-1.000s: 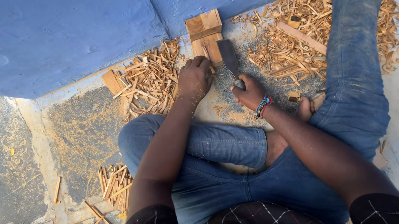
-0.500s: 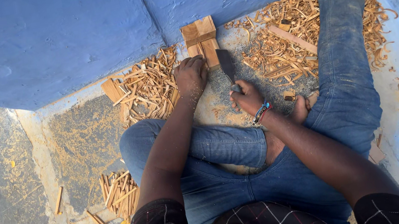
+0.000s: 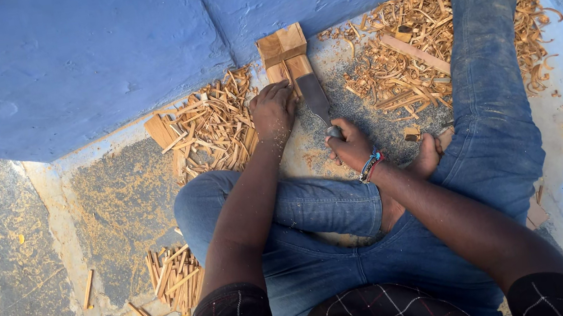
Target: The person whittles and shapes small wooden pieces using a knife, sitting on the floor among wood shavings.
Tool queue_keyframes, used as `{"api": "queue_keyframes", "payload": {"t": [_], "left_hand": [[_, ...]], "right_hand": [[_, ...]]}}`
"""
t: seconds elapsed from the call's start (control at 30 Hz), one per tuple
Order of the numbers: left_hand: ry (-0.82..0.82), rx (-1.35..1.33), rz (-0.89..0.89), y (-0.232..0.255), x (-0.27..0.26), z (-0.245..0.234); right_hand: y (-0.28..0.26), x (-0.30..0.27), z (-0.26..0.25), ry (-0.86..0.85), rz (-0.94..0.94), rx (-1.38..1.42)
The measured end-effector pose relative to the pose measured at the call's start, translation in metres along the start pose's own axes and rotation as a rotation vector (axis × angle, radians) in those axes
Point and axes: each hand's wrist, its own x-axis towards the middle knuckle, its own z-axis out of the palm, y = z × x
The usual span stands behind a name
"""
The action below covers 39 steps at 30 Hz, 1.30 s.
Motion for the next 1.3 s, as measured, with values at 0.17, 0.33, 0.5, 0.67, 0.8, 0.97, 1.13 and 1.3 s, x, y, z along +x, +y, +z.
{"api": "queue_keyframes", "payload": {"t": [0.17,0.33,0.5,0.67,0.8,0.97,1.13,1.3], "left_hand": [[-0.006,0.027,0.013,-0.005,-0.001,0.003],[-0.035,0.061,0.047,-0.005,-0.002,0.004],[-0.066,0.063,0.026,-0.005,-0.002,0.003],[-0.053,0.097,0.043,-0.006,-0.001,0.005],[-0.045,0.121,0.038,-0.004,-0.001,0.008],[-0.054,0.127,0.064,-0.004,-0.003,0.006],[-0.057,0.152,0.091,-0.001,0.0,0.006],[-0.046,0.159,0.098,0.002,0.003,0.001]], "right_hand": [[-0.01,-0.009,-0.001,0.012,0.003,-0.007],[-0.017,-0.028,0.0,0.011,0.001,-0.014],[-0.026,-0.053,0.005,0.038,-0.049,0.044],[-0.043,-0.076,0.011,0.057,-0.039,-0.076],[-0.05,-0.072,0.013,0.045,-0.033,-0.167],[-0.041,-0.06,0.013,0.037,-0.034,-0.138],[-0.031,-0.044,0.011,0.013,-0.065,-0.043],[-0.024,-0.035,0.012,0.008,-0.02,0.01]]}}
